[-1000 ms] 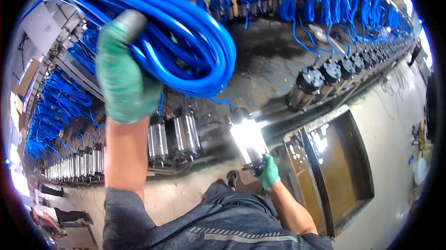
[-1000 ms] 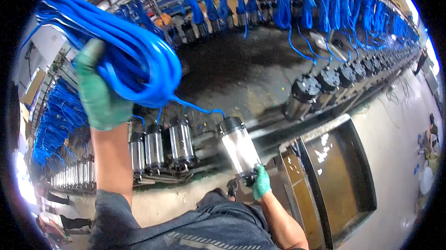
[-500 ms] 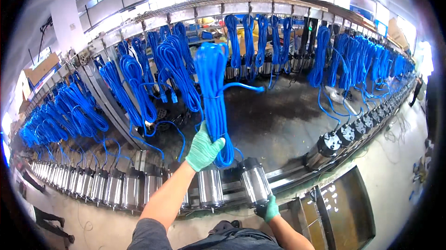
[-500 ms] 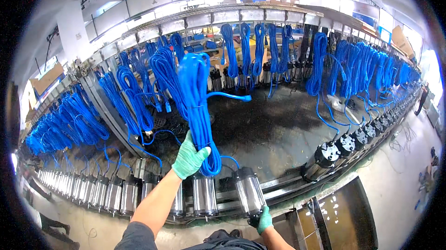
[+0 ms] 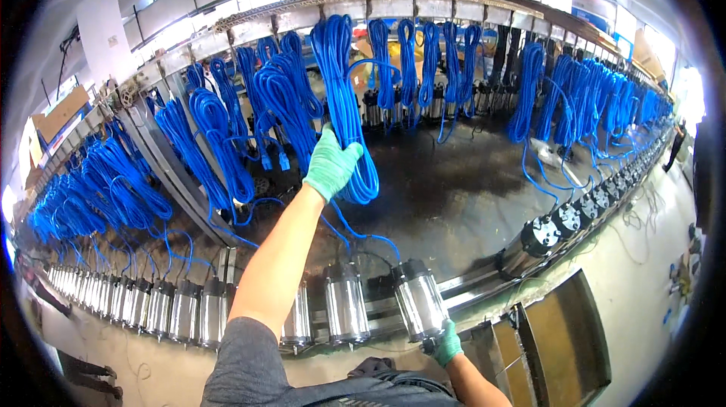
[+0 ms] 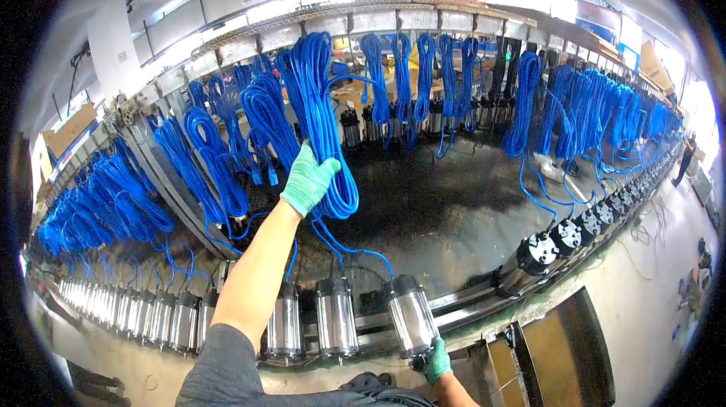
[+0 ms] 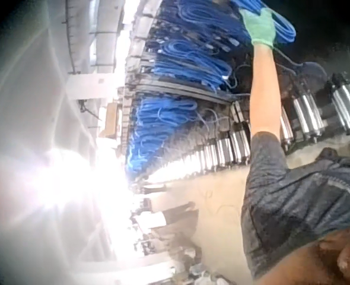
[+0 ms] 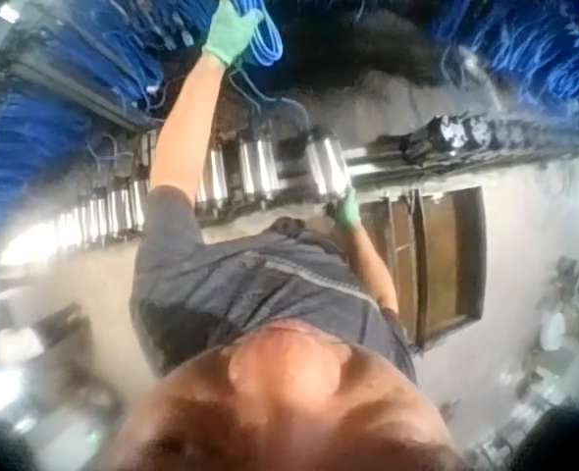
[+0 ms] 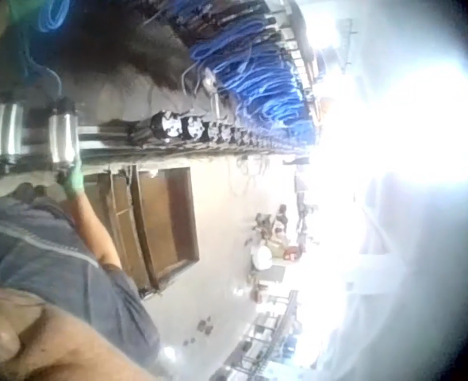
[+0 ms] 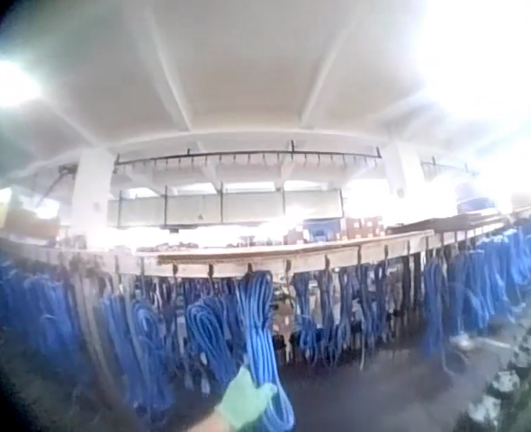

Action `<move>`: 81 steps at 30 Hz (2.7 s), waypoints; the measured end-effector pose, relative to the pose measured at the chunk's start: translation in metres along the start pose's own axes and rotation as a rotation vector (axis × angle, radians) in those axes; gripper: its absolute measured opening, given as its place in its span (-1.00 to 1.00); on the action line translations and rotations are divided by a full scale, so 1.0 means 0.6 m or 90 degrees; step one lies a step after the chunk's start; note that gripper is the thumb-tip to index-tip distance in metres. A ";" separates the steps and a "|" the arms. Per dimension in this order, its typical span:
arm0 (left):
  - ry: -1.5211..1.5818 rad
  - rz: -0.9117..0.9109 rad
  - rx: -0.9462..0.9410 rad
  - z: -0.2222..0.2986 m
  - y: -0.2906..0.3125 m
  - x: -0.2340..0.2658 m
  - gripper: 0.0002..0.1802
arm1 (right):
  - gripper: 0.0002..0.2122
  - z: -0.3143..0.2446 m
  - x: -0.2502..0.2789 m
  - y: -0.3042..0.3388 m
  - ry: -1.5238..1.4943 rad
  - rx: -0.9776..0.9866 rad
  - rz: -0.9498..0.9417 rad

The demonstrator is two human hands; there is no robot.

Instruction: The person places a submersible water pump into a testing tank of water, connects a power cable, and then removes it to place it back on a production line.

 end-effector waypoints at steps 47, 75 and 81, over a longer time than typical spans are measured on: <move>0.118 -0.052 0.245 -0.096 0.024 0.039 -0.58 | -0.33 -0.025 0.007 0.011 -0.141 -0.070 -0.187; 0.120 -0.091 0.148 -0.072 0.052 0.023 -0.62 | -0.05 0.013 -0.204 0.043 0.089 0.225 0.262; 0.095 -0.084 0.131 -0.083 0.049 0.020 -0.62 | 0.02 -0.009 -0.204 0.076 0.265 0.288 0.227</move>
Point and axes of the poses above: each hand's wrist, its own y-axis away from the middle knuckle, its own x-axis out of the back of the hand, z = x × y, the point moved 3 cm from there along -y, towards the middle knuckle, and after that the axes turned 10 degrees about y, right-handed, at the moved point
